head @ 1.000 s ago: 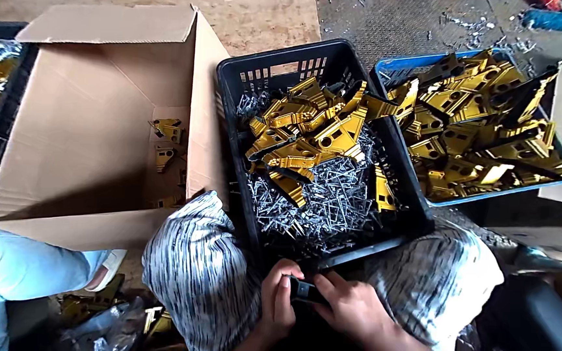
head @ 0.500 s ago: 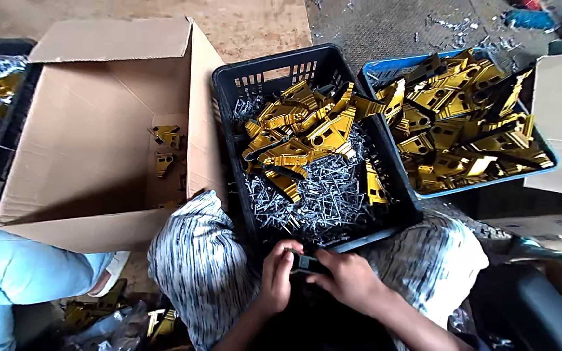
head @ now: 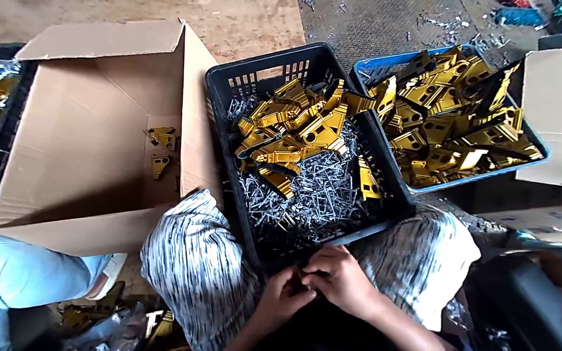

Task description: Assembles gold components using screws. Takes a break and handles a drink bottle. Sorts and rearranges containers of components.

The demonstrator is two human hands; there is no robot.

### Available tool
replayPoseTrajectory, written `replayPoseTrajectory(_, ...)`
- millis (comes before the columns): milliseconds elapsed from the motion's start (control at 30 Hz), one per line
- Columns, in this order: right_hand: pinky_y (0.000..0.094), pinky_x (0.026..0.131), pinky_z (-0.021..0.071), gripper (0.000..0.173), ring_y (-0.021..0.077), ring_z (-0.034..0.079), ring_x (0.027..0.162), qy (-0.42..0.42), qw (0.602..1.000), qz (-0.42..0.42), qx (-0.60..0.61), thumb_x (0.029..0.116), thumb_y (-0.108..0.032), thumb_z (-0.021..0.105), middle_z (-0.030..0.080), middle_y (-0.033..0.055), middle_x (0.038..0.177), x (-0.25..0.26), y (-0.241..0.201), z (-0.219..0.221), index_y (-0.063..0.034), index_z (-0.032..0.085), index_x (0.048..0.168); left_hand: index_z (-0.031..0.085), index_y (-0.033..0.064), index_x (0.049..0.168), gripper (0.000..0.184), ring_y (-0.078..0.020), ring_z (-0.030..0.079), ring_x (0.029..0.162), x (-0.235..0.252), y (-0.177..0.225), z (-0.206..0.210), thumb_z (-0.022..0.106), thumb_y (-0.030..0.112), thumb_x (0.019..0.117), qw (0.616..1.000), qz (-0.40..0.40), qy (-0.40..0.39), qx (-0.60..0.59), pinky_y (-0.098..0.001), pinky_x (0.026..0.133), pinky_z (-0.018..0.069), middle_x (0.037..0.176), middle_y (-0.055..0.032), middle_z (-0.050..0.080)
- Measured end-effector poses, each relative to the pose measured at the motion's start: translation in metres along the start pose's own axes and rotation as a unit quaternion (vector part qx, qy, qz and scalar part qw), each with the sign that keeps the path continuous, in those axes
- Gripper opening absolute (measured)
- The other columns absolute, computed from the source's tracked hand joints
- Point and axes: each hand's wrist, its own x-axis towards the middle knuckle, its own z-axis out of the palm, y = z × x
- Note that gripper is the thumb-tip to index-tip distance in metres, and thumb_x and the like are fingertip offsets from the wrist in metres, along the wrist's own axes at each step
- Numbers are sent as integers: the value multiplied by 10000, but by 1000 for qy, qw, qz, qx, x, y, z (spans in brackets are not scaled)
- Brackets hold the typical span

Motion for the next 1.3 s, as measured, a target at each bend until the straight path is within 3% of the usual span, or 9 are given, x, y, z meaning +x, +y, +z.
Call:
replayPoseTrajectory(367, 458, 808, 508, 239, 214, 674, 955, -46, 998, -19, -49, 928, -390, 695, 743, -1, 947, 30, 9, 10, -161, 762, 911, 748, 36, 962, 117, -49, 715, 817, 9, -9, 10, 736, 85, 857, 987, -46, 127, -88, -256, 799, 604, 855, 11, 756)
replayPoseTrajectory(533, 450, 754, 525, 393, 236, 694, 879, 58, 983, -18, -172, 1029, -457, 507, 735, 17, 881, 68, -13, 56, -166, 749, 924, 725, 101, 912, 162, 4, 703, 774, 2, -31, 14, 721, 20, 773, 984, -13, 158, -86, -227, 753, 602, 818, 74, 748)
replayPoseTrajectory(700, 482, 717, 548, 475, 268, 715, 818, -47, 969, 72, -233, 1046, -496, 469, 721, 60, 819, 81, -21, 64, -131, 736, 902, 718, 47, 886, 188, -31, 707, 731, -2, -49, 10, 705, -58, 731, 981, -39, 164, -94, -259, 712, 610, 781, 31, 742)
replayPoseTrajectory(833, 565, 875, 517, 535, 350, 706, 1013, -223, 943, 180, -171, 1088, -495, 370, 729, 154, 1051, 93, -32, 48, -67, 690, 1122, 727, 105, 889, 250, 18, 701, 764, 0, -17, 14, 666, -84, 737, 978, -42, 171, -109, -207, 749, 597, 806, 90, 751)
replayPoseTrajectory(933, 562, 890, 528, 551, 346, 693, 1038, -243, 950, 175, -88, 1067, -536, 411, 714, 160, 1071, 95, -28, 38, -60, 681, 1133, 733, 88, 884, 181, -20, 709, 760, 2, -14, 11, 685, -53, 781, 982, -69, 147, -99, -241, 754, 605, 802, 49, 752)
replayPoseTrajectory(1033, 584, 820, 567, 467, 305, 718, 922, -121, 973, 194, 41, 1024, -500, 530, 736, 119, 955, 102, -7, 13, -83, 739, 1054, 754, 34, 963, 120, -94, 705, 779, 1, 11, 1, 684, 121, 919, 984, -145, 89, -48, -306, 763, 598, 838, -22, 748)
replayPoseTrajectory(1133, 621, 903, 546, 388, 361, 706, 1055, 93, 962, 252, -45, 1019, -383, 586, 735, 171, 1139, 117, 32, -50, -57, 750, 1150, 714, 33, 982, 153, -86, 692, 743, -7, 38, -26, 613, 137, 934, 983, -114, 146, -14, -306, 722, 601, 810, -1, 724)
replayPoseTrajectory(1200, 683, 884, 511, 463, 456, 659, 1112, 140, 923, 338, -118, 1014, -367, 607, 634, 243, 1328, 121, 69, -84, -48, 642, 1347, 619, 7, 1099, 243, -116, 703, 765, -2, 61, -57, 430, 139, 1021, 958, -75, 260, -98, -316, 710, 614, 875, -25, 716)
replayPoseTrajectory(1300, 720, 868, 493, 751, 513, 624, 1147, 75, 879, 442, -160, 934, -255, 676, 522, 291, 1449, 119, 106, -103, -113, 350, 1595, 485, 90, 1296, 437, -166, 751, 831, 33, 118, -102, 243, 410, 1122, 868, -19, 379, -322, -308, 710, 645, 1018, -75, 729)
